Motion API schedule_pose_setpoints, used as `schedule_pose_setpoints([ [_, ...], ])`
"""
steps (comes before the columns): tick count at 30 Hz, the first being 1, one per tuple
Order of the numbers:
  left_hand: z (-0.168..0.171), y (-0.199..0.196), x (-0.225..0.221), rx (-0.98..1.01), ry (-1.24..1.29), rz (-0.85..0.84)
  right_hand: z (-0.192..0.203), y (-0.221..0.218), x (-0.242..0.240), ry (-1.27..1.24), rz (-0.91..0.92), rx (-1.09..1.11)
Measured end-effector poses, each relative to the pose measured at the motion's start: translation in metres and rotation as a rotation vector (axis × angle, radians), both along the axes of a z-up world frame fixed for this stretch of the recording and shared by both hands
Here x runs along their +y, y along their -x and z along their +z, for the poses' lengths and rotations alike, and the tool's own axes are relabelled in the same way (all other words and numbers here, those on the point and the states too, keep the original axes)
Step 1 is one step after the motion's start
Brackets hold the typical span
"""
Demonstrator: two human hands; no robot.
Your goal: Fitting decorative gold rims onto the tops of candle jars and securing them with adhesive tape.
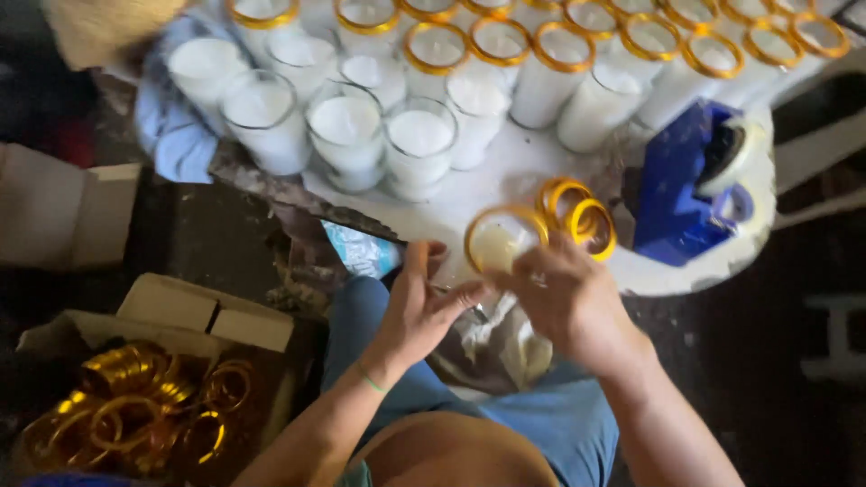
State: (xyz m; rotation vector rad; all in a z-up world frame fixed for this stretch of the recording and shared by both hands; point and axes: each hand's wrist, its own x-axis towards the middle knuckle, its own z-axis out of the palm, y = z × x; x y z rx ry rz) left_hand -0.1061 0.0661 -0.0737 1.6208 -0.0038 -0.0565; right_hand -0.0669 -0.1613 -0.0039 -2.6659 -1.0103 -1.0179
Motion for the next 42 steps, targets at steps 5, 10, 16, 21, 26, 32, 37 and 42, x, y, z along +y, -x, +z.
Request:
schedule_pose_setpoints([
  [5, 0.014, -0.008, -0.003, 0.284, 0.259, 0.034, -0.014, -0.018, -0.023, -0.206, -0.101, 0.026],
  [10, 0.042, -0.007, -0.01, 0.588, 1.095, -0.071, 0.017, 0.066, 0.037, -0.172, 0.054, 0.015],
  [16, 0.07, -0.021, -0.041, 0.593, 1.215, 0.061, -0.002, 0.025, 0.016, -0.055, 0.018, -0.163],
  [21, 0.071, -0.027, -0.052, 0.586, 1.23, 0.076, 0.015, 0.042, 0.033, -0.255, 0.004, -0.153],
  [26, 0.046, -0.024, -0.048, 0.549, 1.279, 0.084, 0.004, 0.044, 0.006, -0.365, -0.015, -0.074],
  [32, 0.046, -0.012, -0.033, 0.614, 1.232, 0.006, 0.02, 0.049, 0.012, -0.49, 0.027, 0.012],
  [37, -0.004, -0.021, -0.025, 0.527, 1.133, -0.138, 0.021, 0.025, 0.014, -0.256, 0.367, 0.064],
  [42, 0.001, -0.038, -0.005, 0.449, 1.083, -0.125, 0.047, 0.027, 0.019, -0.296, 0.306, 0.037],
])
